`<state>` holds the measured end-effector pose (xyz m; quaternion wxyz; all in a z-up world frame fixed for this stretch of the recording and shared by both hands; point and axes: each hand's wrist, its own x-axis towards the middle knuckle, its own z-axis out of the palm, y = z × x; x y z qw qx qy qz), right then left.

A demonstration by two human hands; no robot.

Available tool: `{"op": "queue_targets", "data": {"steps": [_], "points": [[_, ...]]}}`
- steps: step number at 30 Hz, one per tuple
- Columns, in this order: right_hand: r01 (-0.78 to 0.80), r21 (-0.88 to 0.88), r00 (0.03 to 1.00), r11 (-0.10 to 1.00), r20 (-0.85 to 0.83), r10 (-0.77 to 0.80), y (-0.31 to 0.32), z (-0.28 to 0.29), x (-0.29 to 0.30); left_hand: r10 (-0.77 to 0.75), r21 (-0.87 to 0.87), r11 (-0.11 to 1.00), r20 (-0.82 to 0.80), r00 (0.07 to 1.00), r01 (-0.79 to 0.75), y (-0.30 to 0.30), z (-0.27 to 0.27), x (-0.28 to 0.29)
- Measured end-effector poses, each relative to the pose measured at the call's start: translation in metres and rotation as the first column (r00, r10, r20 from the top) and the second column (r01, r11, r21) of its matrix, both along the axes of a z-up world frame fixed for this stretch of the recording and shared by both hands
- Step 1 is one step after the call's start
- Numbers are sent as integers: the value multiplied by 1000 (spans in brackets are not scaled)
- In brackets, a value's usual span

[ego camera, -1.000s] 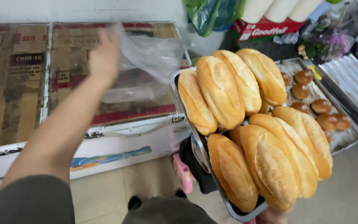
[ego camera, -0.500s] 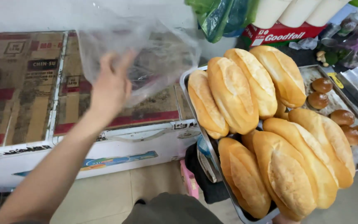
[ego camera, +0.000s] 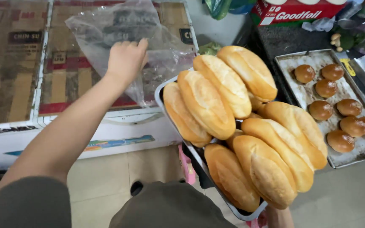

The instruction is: Move baked bread loaves from a cooling tray to a smaller metal tray and then put them into a large plastic bag.

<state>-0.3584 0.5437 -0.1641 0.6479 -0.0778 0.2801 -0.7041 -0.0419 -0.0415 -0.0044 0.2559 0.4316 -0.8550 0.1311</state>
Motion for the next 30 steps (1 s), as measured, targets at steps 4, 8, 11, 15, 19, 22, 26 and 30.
{"op": "queue_targets", "data": {"steps": [4,8,11,15,19,22,26,30], "points": [[-63,11,997,998,33,63,-46,74,18,-37,21,999,135,990,34,-25,-4,-12],[-116,23,991,993,69,114,-96,114,23,-266,-197,937,140,954,290,-21,11,-18],[-151,27,985,988,94,148,-131,130,23,-235,-101,956,305,923,277,-16,24,-17],[-198,25,975,980,111,194,-176,139,11,-260,-27,959,314,913,282,-6,32,-19],[-265,19,956,964,136,260,-214,131,-4,-161,-125,969,338,927,214,4,22,-11],[-297,20,946,955,146,291,-225,114,-16,-152,-73,981,298,942,181,29,30,7],[-290,63,951,955,127,281,-232,88,-26,-385,-128,915,16,923,384,57,29,48],[-271,119,961,955,89,262,-239,76,-31,-301,-123,950,-129,945,286,65,-26,90]]}}
